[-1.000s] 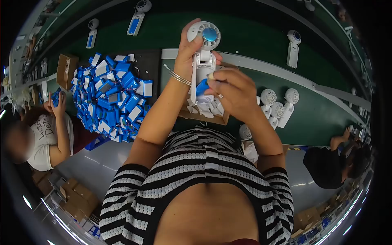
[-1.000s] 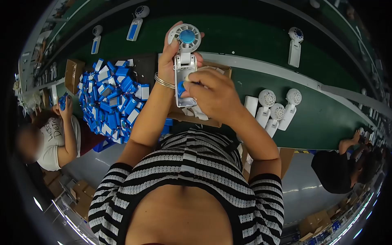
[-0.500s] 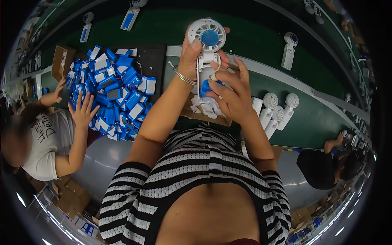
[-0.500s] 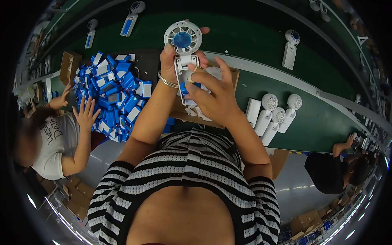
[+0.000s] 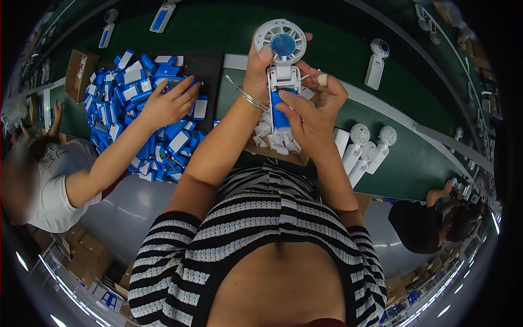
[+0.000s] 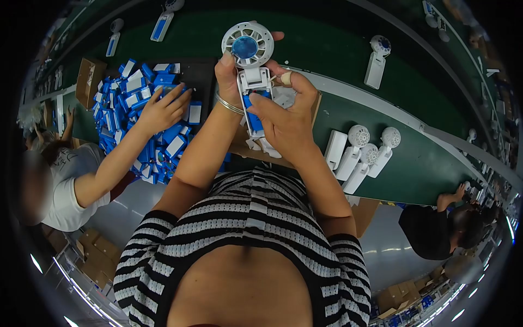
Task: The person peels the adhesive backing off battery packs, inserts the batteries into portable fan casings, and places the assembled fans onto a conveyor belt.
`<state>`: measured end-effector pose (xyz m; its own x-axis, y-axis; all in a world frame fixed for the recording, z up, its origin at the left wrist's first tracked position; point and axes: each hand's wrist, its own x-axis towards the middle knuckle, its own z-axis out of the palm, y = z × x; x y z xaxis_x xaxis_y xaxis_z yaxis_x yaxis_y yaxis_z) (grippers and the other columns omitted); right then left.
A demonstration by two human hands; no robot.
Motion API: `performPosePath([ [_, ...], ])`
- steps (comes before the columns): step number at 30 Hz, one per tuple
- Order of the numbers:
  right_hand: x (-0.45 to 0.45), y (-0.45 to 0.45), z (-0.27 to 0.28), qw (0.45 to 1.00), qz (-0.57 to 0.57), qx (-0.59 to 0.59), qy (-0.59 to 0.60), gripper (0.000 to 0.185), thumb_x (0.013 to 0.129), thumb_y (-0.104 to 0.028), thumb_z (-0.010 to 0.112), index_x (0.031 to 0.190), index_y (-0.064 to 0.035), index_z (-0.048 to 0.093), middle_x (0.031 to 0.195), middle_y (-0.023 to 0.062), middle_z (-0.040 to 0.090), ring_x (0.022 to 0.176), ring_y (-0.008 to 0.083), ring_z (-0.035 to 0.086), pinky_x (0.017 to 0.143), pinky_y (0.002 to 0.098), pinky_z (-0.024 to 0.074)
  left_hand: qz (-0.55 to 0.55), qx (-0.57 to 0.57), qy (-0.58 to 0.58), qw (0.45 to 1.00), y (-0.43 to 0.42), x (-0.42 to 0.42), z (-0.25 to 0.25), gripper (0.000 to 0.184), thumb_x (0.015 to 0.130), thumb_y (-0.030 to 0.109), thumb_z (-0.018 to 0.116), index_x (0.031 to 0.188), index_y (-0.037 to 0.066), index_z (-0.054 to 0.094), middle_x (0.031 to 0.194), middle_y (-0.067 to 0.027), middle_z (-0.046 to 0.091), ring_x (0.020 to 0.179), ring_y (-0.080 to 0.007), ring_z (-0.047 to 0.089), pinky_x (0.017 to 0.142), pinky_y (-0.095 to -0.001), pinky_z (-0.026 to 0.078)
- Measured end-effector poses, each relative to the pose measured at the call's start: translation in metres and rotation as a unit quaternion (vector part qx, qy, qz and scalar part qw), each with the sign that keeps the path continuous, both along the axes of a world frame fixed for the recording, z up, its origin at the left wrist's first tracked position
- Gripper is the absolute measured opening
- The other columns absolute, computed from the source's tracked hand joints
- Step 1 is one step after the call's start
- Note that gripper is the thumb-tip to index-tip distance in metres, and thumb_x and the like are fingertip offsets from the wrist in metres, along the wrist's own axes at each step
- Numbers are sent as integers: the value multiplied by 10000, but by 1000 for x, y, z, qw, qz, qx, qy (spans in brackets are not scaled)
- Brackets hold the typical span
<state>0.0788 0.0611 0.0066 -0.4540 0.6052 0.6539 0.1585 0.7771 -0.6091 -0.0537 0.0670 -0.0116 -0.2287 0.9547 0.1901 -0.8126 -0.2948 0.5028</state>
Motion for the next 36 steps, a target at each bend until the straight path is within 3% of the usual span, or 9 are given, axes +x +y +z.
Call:
performPosePath([
  [4,-5,-7,14,997,-41,-9,-58,381,645,-100,732,974,-94,540,1087,140,394,902,231,493,757,319,438,-9,11,12,1000,-2,-6,-3,752,694,488,572,1261,75,302,1204,-263,403,683,-305,623,562,-382,551],
  [6,-9,-5,9,917,87,-369,127,605,654,10,696,1114,-66,312,1052,152,421,935,221,518,748,300,474,15,19,-1,1000,-1,-4,-1,736,686,444,599,1225,40,304,1139,-260,448,639,-289,621,523,-370,548],
  [9,-8,12,13,865,126,-485,30,689,655,93,644,1129,-60,167,1000,146,458,952,207,529,753,287,485,76,13,102,992,-3,-4,3,692,665,322,642,1201,32,313,1052,-216,503,685,-243,615,591,-333,544],
  [20,-26,39,-27,847,128,-513,53,785,606,120,612,1219,-88,169,1010,147,532,922,214,551,785,300,454,104,-105,399,905,-13,-32,-11,578,769,252,614,1232,26,353,1079,-122,487,964,-191,508,842,-289,414],
  [23,-42,115,-60,846,44,-531,-31,652,670,17,656,1175,-71,254,933,159,587,851,221,587,733,316,481,125,-199,877,418,-39,-116,-12,440,679,79,642,1105,75,537,1095,-130,525,1004,-282,504,876,-344,411],
  [27,-82,189,-124,917,-80,-368,-131,579,689,-182,706,1132,-66,352,928,172,577,821,239,587,730,316,473,-76,-157,950,259,-79,-163,-55,428,612,82,684,1025,90,574,1066,-89,544,978,-279,513,860,-339,409],
  [32,-70,182,-114,919,-262,-35,-294,451,721,-211,674,1063,-46,432,820,140,583,741,295,593,723,301,472,61,-207,915,341,-87,-160,-60,411,605,164,717,982,80,573,961,-104,588,871,-296,554,791,-351,440],
  [34,-48,161,-88,934,-109,-298,-166,401,745,-232,652,1062,-60,476,807,99,582,739,246,593,705,298,473,120,-242,877,396,-79,-140,-41,458,586,168,727,999,58,561,934,-120,608,878,-298,577,795,-361,459],
  [36,-25,117,-85,781,159,-605,-5,337,784,-235,622,1054,-71,504,858,71,593,758,180,588,695,289,473,182,-219,598,749,-60,-92,-13,438,610,152,713,1001,34,555,1009,-143,595,929,-303,574,837,-365,452],
])
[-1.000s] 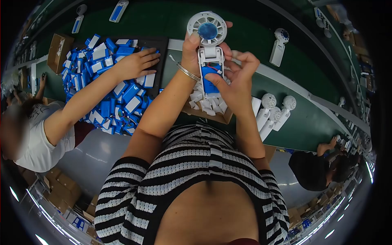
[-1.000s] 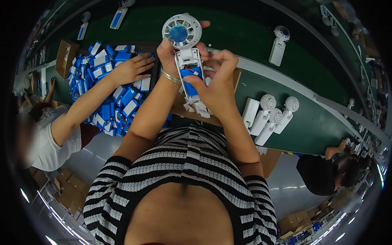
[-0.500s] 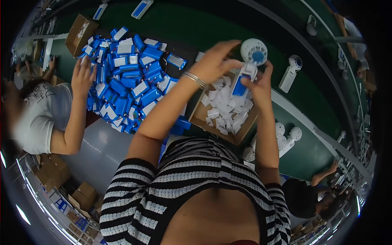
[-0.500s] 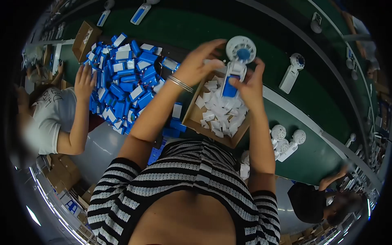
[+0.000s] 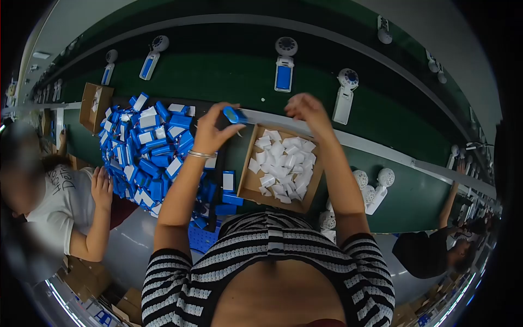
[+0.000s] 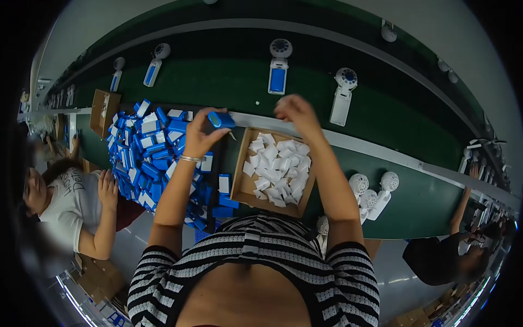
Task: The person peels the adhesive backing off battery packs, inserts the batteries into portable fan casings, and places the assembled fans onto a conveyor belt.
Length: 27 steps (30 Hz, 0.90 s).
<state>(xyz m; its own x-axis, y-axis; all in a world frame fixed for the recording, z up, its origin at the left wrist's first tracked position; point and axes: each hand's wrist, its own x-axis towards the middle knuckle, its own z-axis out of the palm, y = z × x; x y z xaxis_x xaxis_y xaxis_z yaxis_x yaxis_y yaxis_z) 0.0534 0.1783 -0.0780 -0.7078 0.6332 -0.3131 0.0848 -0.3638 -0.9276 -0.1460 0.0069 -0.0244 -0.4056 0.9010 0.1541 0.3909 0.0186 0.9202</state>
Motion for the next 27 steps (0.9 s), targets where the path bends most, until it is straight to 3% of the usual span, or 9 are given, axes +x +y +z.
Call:
performPosePath([
  [2,16,-47,22,935,114,-294,165,254,812,-216,596,1002,-57,536,915,43,597,803,136,572,725,262,458,-120,39,12,992,15,44,23,361,644,111,695,961,16,550,1038,-160,588,1009,-301,551,894,-382,420],
  [6,64,-69,29,916,-149,-196,317,252,819,-160,581,1013,-1,554,958,49,589,856,120,543,766,244,424,-309,243,184,901,56,97,18,406,602,6,638,998,31,556,1140,-156,538,1088,-317,498,957,-385,359],
  [9,108,-50,39,944,-238,59,222,279,809,-146,593,1035,13,555,956,52,586,820,94,520,748,224,402,-186,104,129,969,90,118,14,401,672,57,643,1049,5,518,1262,-149,415,1130,-333,435,940,-359,378],
  [11,139,-42,35,929,-298,104,194,286,806,-147,597,1036,18,557,952,49,585,809,84,507,743,216,391,-31,-129,-39,990,135,130,-14,495,688,286,685,1045,-10,513,1181,-203,444,1057,-349,465,892,-344,399],
  [13,155,-42,38,912,-352,151,145,309,799,-170,613,1032,29,568,942,47,586,799,84,494,752,222,382,-29,-255,142,956,186,143,-51,743,596,530,691,1061,-18,500,1097,-232,449,949,-339,491,839,-350,414],
  [17,157,-47,23,899,-313,302,52,302,754,-136,644,1019,0,593,871,30,518,802,109,480,754,219,384,-8,-338,271,901,231,153,-85,760,516,473,735,1044,-14,486,1030,-233,514,986,-350,502,822,-366,434],
  [21,142,-38,37,920,-322,217,62,289,726,-95,653,994,-3,597,833,34,523,778,127,488,714,209,386,-95,-225,-106,964,225,136,-117,643,555,321,768,1046,30,472,917,-161,594,812,-277,598,747,-373,486],
  [22,134,-31,42,918,-317,231,56,275,726,-92,653,982,-5,600,823,39,540,766,133,494,690,212,392,-119,-219,-222,943,201,140,-73,554,667,372,680,1052,39,461,901,-132,589,827,-237,596,709,-340,494],
  [27,62,-9,90,786,-155,598,-39,376,643,-192,706,969,-56,578,783,67,592,678,209,511,609,315,415,-140,-64,-553,819,127,135,16,595,822,587,388,1107,67,444,974,-81,565,883,-189,576,717,-314,494],
])
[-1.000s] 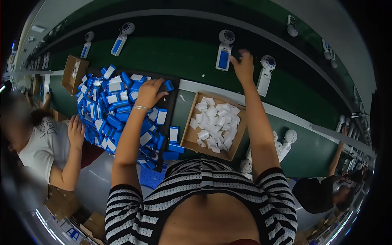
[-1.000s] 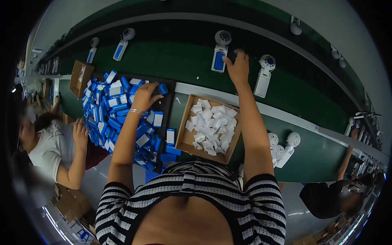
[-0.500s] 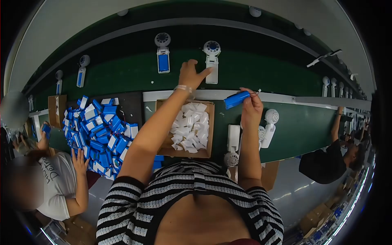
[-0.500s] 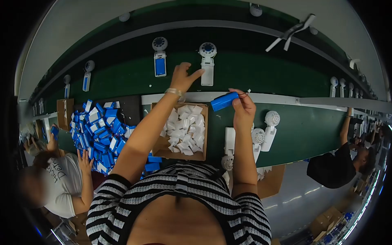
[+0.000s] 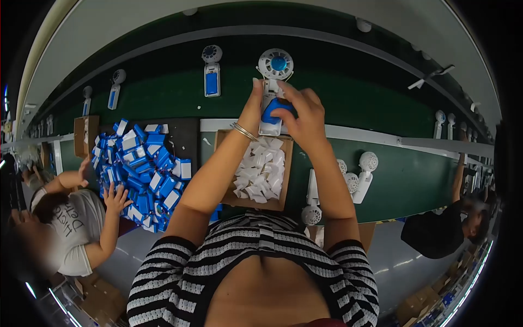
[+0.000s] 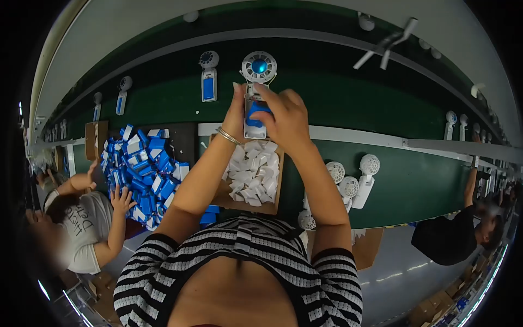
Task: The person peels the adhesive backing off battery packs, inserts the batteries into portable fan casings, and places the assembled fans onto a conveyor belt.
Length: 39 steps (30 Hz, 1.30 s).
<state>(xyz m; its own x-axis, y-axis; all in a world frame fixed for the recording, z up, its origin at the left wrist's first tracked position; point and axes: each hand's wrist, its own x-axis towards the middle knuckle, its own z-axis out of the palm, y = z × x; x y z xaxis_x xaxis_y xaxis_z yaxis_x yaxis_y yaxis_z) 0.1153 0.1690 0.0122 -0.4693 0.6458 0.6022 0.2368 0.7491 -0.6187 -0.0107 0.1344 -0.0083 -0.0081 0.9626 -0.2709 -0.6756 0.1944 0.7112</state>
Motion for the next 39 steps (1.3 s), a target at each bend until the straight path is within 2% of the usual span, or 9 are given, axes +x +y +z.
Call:
performPosePath([
  [3,-28,-19,-7,997,52,61,-20,396,611,-228,707,948,-76,565,783,56,593,686,222,517,610,336,413,74,38,145,986,-20,-19,8,712,784,687,268,1073,65,457,930,-45,537,852,-131,532,748,-251,453],
  [14,-48,-63,4,989,-45,129,-48,308,618,-160,712,900,-106,601,929,107,523,815,260,509,667,343,405,104,52,52,992,-61,-35,9,778,779,704,170,1170,76,409,1025,-48,533,916,-138,522,797,-277,444],
  [16,-53,-62,-6,989,6,-147,13,303,637,-59,667,924,-107,584,987,137,501,854,309,488,724,355,400,127,97,88,983,-60,-30,11,788,790,692,158,1242,77,353,1064,-57,518,961,-161,515,831,-284,427],
  [22,-65,-46,-31,953,75,-288,52,474,633,64,608,1026,-89,393,903,142,559,784,271,571,681,322,454,100,95,184,973,-66,-44,-30,685,850,566,350,1280,39,270,1169,-73,442,1029,-165,457,865,-284,381],
  [25,-71,2,-59,853,97,-502,103,517,669,63,618,1039,-115,304,906,134,565,782,156,572,663,251,455,-94,-9,505,858,-86,-99,-18,457,783,234,567,1187,46,465,1078,-162,545,953,-270,553,808,-341,440],
  [27,-74,54,-95,880,22,-472,57,461,697,21,628,1053,-108,366,914,156,569,810,179,573,681,268,461,20,-35,805,591,-105,-151,-33,349,661,33,572,1009,46,580,962,-173,578,899,-316,560,753,-393,466],
  [31,-76,111,-148,963,-97,-213,-134,371,723,-19,630,1043,-91,455,934,148,549,838,186,564,705,270,459,-98,-124,918,362,-148,-270,-76,258,685,137,632,922,44,589,952,-163,579,939,-305,547,788,-364,456],
  [35,-72,73,-115,967,-100,-214,-95,257,753,-47,615,993,-79,529,964,111,504,826,174,556,709,264,450,-219,-210,849,433,-145,-286,-61,271,714,210,628,925,44,588,961,-156,580,948,-299,546,827,-370,436],
  [39,-33,13,-96,946,-27,-324,-3,201,774,-36,592,963,-59,528,893,63,519,784,115,533,687,235,432,-159,-21,925,344,-160,-294,-82,236,772,222,571,927,44,570,928,-163,597,862,-302,575,761,-374,464],
])
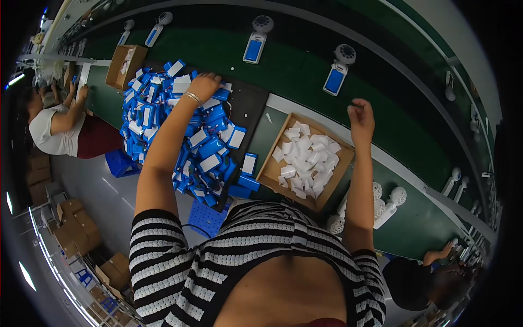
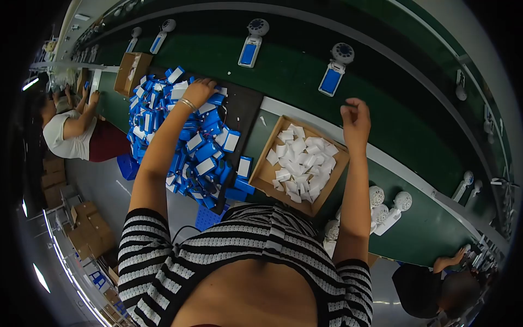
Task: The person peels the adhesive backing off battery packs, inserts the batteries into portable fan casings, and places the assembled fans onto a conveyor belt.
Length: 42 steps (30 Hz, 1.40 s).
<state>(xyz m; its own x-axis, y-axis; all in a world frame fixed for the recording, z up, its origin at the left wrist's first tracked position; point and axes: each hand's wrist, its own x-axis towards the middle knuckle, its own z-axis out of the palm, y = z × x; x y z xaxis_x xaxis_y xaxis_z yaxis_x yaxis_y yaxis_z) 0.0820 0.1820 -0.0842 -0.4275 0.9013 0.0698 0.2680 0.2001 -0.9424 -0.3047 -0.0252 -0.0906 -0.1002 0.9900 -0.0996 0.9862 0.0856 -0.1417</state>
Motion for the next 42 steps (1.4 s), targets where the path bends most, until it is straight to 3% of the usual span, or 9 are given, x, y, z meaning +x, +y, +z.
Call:
performPosePath([
  [6,20,-58,18,989,30,-51,136,172,789,-31,577,950,-26,516,822,18,544,783,89,522,710,216,423,316,363,-237,844,27,38,8,356,900,351,397,870,28,545,770,-169,596,733,-273,608,622,-406,476],
  [8,10,-77,37,985,40,-58,159,160,781,-18,578,930,-29,522,864,45,562,781,100,541,711,213,430,460,333,-686,455,45,97,63,409,888,430,393,897,45,533,679,-120,555,601,-214,567,488,-328,443],
  [12,-17,-93,95,984,105,100,102,196,712,5,631,873,-28,524,819,62,570,713,135,550,640,241,453,221,-3,-965,143,46,192,94,546,835,554,398,907,21,494,636,-63,465,519,-120,401,424,-180,312],
  [16,-9,-94,107,967,102,226,62,194,669,15,646,820,-26,531,746,83,565,671,191,551,589,265,453,199,-47,-958,200,39,250,96,509,866,494,385,862,1,513,644,-69,501,478,-118,442,371,-193,320],
  [19,1,-99,110,965,94,244,31,215,639,27,650,809,-32,531,685,83,550,637,227,542,544,287,446,190,37,-871,451,39,264,108,494,893,461,342,852,5,527,654,-89,540,453,-146,521,417,-241,437],
  [25,5,-101,101,942,95,310,79,266,633,68,618,854,-27,504,741,102,551,613,237,535,529,301,446,164,95,-736,649,40,279,114,480,917,422,308,786,9,513,626,-67,524,464,-123,484,424,-223,407],
  [32,9,-94,83,927,133,337,100,293,640,99,590,876,-23,466,790,126,568,665,279,538,557,339,451,272,66,-821,497,43,274,105,478,921,382,330,750,-5,555,629,-88,547,513,-147,505,474,-290,389],
  [37,5,-96,90,935,140,320,61,283,624,106,575,850,-14,455,778,127,562,674,288,526,559,337,445,159,141,-562,799,39,270,101,468,905,388,367,756,-15,551,582,-140,512,563,-198,504,527,-321,387],
  [42,12,-100,74,920,239,296,90,176,655,9,544,800,-20,449,834,126,505,760,293,486,695,365,415,271,104,-700,652,37,265,76,488,901,405,366,730,-10,557,596,-123,547,539,-201,525,524,-308,401],
])
